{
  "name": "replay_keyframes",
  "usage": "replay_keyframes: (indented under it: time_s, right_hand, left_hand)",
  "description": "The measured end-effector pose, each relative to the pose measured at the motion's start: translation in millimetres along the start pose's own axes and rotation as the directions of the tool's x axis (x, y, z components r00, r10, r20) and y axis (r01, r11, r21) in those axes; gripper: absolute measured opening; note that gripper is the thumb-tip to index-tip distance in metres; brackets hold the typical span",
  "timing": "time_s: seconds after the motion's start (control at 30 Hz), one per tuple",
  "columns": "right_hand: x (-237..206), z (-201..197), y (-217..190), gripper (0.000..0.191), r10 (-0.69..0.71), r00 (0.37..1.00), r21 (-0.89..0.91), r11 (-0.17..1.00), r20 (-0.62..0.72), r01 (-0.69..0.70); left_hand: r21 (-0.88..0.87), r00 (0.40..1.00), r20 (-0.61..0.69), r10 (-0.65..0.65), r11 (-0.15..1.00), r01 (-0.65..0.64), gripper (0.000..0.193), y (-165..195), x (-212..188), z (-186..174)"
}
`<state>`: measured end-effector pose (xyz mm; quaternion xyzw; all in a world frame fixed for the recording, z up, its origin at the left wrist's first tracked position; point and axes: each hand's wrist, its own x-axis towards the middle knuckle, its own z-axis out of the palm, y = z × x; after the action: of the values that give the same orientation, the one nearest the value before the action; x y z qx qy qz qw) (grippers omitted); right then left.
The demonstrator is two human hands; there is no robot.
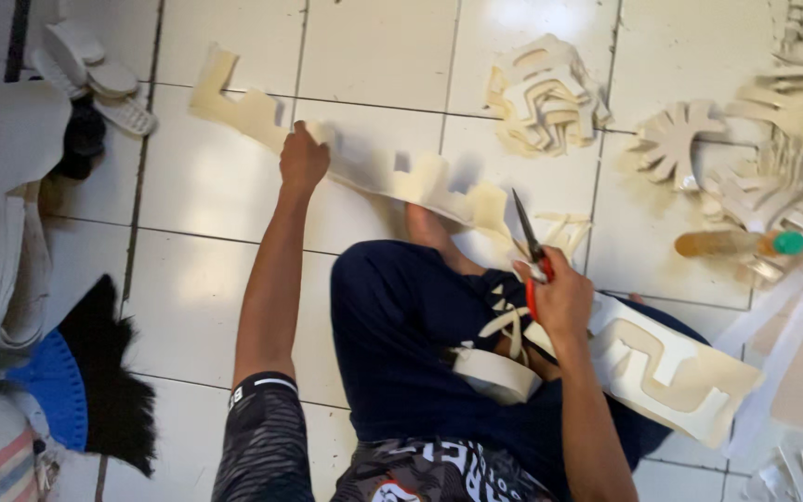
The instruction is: The person sits cross-legged on a tiled floor cutting decorative shapes out of white foam pieces with red-handled scissors. They trim edges and inner contours of each foam cutout, set finished pieces aside with a growing pile of cut shapes and scraps, and pick up new pieces to continue cutting.
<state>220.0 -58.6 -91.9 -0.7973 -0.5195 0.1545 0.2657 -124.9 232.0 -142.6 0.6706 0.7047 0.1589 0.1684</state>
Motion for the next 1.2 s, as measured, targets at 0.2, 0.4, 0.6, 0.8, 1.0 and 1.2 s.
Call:
replay_keyframes:
  time_s: [0.2, 0.4, 0.6, 0.8, 1.0, 1.2]
  right_hand:
    - [-7, -24, 22, 0.045, 0.114, 0.990, -0.200, 0.975, 0.079, -0.097]
    - [-6, -28, 32, 0.052, 0.074, 0.983, -0.281, 0.960, 0.170, -0.024]
    - [-6, -20, 54, 0.039, 0.052, 0.969, -0.382, 0.923, 0.240, 0.045]
    - [-35, -51, 70, 0.034, -0.010, 0.999, -0.461, 0.887, 0.042, 0.028]
    - [-106, -143, 109, 0.028, -0.004, 0.907, -0.391, 0.903, -0.420, -0.177]
    - [-123, -264, 190, 0.016, 0.015, 0.720, -0.352, 0.865, -0.694, -0.357]
  left_hand:
    - [-0.168, 0.924, -0.015, -0.383, 0.912, 0.375, 0.080, -47, 16, -17]
    - [-0.118, 0.898, -0.214, -0.386, 0.922, 0.368, 0.081, -45, 37, -23]
    - [0.399, 0.961, -0.241, -0.137, 0.888, 0.227, 0.056, -61, 51, -5]
    - [-0.389, 0.863, -0.401, -0.306, 0.910, 0.141, 0.035, -82, 48, -14]
    - [-0.920, 0.978, 0.144, -0.154, -0.386, 0.075, 0.023, -32, 23, -33]
    - [-0.866, 0.927, 0.336, 0.167, -0.332, 0.374, 0.032, 70, -63, -50]
